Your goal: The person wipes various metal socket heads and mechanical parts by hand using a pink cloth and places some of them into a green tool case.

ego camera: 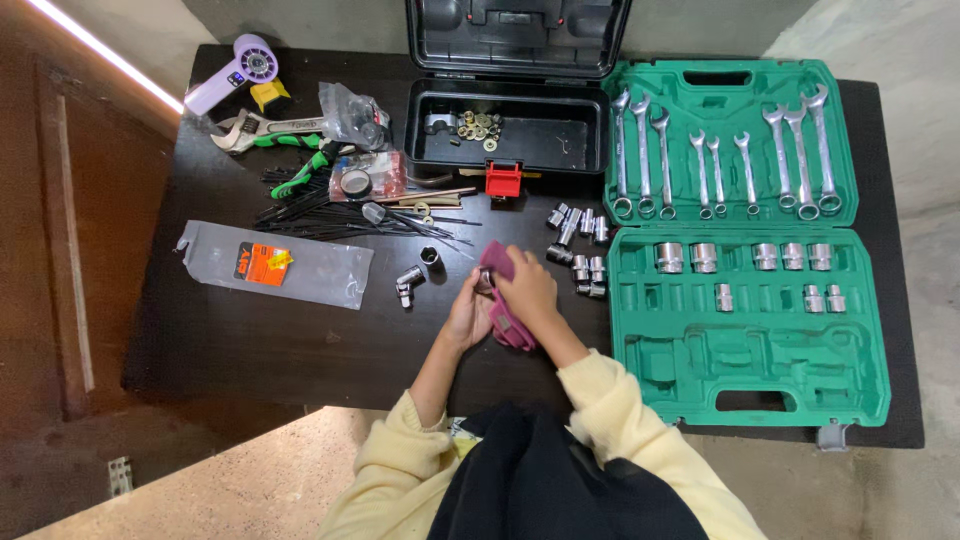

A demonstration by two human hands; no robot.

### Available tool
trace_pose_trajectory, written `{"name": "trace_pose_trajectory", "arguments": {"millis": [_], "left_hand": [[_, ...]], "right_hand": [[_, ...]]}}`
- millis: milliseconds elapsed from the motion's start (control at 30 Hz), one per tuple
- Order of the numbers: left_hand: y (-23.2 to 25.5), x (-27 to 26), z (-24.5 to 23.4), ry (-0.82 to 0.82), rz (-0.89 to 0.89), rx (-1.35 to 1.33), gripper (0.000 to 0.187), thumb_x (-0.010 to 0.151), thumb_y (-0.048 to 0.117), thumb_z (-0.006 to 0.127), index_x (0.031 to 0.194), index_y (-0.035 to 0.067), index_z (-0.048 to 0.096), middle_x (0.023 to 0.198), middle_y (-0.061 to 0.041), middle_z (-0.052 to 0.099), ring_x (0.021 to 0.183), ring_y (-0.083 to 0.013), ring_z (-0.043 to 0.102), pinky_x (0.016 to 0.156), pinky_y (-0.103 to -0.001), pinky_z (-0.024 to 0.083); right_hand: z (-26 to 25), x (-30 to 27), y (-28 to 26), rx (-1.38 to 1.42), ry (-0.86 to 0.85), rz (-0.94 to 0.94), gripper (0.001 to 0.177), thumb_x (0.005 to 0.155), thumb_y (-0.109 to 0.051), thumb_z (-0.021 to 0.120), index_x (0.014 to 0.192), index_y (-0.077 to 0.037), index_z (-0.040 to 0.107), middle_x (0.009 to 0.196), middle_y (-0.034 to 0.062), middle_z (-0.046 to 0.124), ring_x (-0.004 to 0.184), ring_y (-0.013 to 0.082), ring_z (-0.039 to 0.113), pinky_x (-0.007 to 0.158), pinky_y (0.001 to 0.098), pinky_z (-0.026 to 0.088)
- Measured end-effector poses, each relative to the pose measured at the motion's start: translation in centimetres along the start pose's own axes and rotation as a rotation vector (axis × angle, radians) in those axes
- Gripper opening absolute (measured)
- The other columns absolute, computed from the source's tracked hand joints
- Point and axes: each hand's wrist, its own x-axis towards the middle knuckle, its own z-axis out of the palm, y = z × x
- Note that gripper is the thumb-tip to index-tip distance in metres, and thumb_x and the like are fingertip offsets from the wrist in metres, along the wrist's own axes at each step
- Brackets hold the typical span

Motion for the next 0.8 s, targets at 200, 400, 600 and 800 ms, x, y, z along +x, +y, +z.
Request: {"name": "trace_pose_trajectory", "arguments": {"millis": [200, 400, 600, 800], "left_hand": [[-1.0, 0.8, -4.3, 0.142, -0.007, 0.001, 0.059, 0.108, 0.052, 0.033, 0.149, 0.011, 0.047, 0.143, -0.013, 0.057, 0.131, -0.0284, 0.055, 0.112, -0.046, 0.044], [-0.9, 1.1, -4.6, 0.124, -0.004, -0.039, 0.07, 0.101, 0.061, 0.032, 0.15, 0.012, 0.043, 0.147, -0.013, 0.055, 0.134, -0.029, 0.055, 0.112, -0.047, 0.045], [1.0, 0.7, 0.2, 0.089, -0.04, -0.04, 0.062, 0.105, 0.052, 0.039, 0.148, 0.008, 0.045, 0.147, -0.014, 0.055, 0.135, -0.0297, 0.055, 0.116, -0.049, 0.041], [0.5, 0.8, -0.4, 0.025, 0.074, -0.065, 0.055, 0.106, 0.048, 0.046, 0.147, 0.01, 0.047, 0.147, -0.01, 0.055, 0.137, -0.0269, 0.052, 0.119, -0.05, 0.039]], "right_hand": [[-0.7, -4.8, -2.9, -0.124, 0.081, -0.188, 0.064, 0.074, -0.032, 0.079, 0.131, -0.015, 0.056, 0.112, 0.0222, 0.055, 0.089, 0.0454, 0.065, 0.067, 0.0536, 0.055], [0.3, -1.3, -5.0, -0.201, 0.039, -0.178, 0.06, 0.079, -0.039, 0.075, 0.131, -0.016, 0.056, 0.116, 0.0206, 0.058, 0.087, 0.0433, 0.067, 0.066, 0.0538, 0.055], [0.2, 3.4, -3.4, -0.08, -0.112, 0.013, 0.044, 0.086, -0.047, 0.063, 0.12, -0.018, 0.064, 0.112, 0.0169, 0.071, 0.096, 0.0446, 0.069, 0.077, 0.0578, 0.054], [1.0, 4.6, -1.7, -0.097, -0.124, 0.082, 0.049, 0.089, -0.05, 0.061, 0.127, -0.019, 0.063, 0.107, 0.021, 0.072, 0.097, 0.0449, 0.069, 0.081, 0.057, 0.054]]}}
